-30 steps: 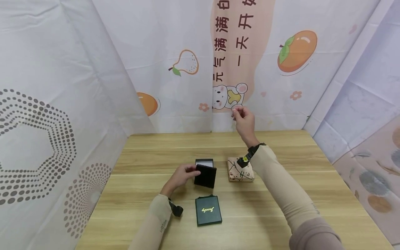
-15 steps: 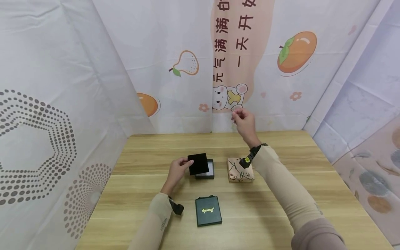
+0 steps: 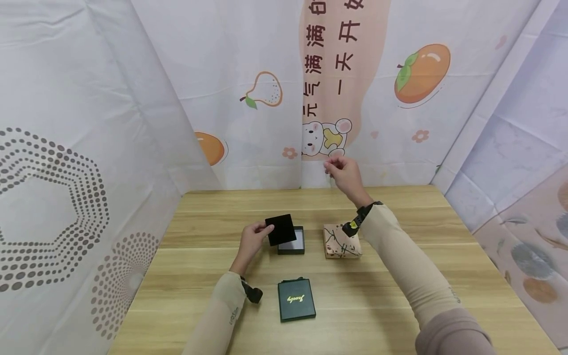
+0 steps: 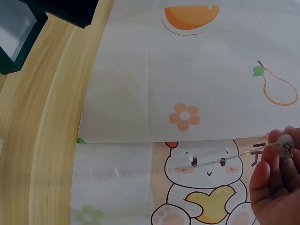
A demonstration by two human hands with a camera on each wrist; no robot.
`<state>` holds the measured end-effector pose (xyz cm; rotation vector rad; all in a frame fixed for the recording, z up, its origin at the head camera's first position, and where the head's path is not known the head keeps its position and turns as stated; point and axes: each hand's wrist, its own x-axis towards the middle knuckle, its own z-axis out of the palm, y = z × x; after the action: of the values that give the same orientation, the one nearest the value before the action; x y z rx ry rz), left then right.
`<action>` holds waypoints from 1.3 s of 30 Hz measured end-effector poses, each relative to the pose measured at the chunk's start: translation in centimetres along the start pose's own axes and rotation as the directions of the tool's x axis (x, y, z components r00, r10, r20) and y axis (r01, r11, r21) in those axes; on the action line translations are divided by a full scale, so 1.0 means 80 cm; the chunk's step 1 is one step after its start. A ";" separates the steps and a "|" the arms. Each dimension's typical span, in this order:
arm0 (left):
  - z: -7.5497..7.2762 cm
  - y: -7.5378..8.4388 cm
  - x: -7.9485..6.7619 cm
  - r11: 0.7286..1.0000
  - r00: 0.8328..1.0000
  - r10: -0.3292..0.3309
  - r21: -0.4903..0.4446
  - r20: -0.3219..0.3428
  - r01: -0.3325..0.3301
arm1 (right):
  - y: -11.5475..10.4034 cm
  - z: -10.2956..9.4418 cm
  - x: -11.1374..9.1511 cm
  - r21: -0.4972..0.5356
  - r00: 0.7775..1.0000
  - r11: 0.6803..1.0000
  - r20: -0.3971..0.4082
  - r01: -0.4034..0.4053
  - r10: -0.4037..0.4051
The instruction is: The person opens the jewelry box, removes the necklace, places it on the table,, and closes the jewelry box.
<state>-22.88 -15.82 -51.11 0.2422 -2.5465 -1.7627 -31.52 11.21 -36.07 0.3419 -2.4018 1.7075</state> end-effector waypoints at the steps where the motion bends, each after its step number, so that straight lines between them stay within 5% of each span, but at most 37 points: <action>1: 0.000 0.000 0.000 1.000 1.000 -0.002 0.002 -0.002 0.002 | 0.000 0.000 0.000 0.002 1.000 1.000 -0.001 -0.008 0.008; 16: 0.005 -0.006 0.003 0.997 0.998 -0.060 -0.046 -0.035 0.058 | -0.020 0.007 -0.009 -0.130 0.981 0.991 0.195 0.006 0.019; 24: 0.007 -0.004 0.002 0.998 0.999 -0.052 -0.043 -0.012 0.052 | -0.018 0.003 -0.007 -0.188 0.974 0.980 0.204 -0.064 0.103; 39: 0.008 -0.006 0.005 0.998 0.999 -0.049 -0.041 -0.011 0.049 | -0.033 0.005 -0.018 -0.162 0.968 0.987 0.246 -0.017 0.057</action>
<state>-23.26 -15.47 -51.81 0.3151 -2.5143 -1.8224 -29.42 10.17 -34.21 0.5194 -2.7184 1.5556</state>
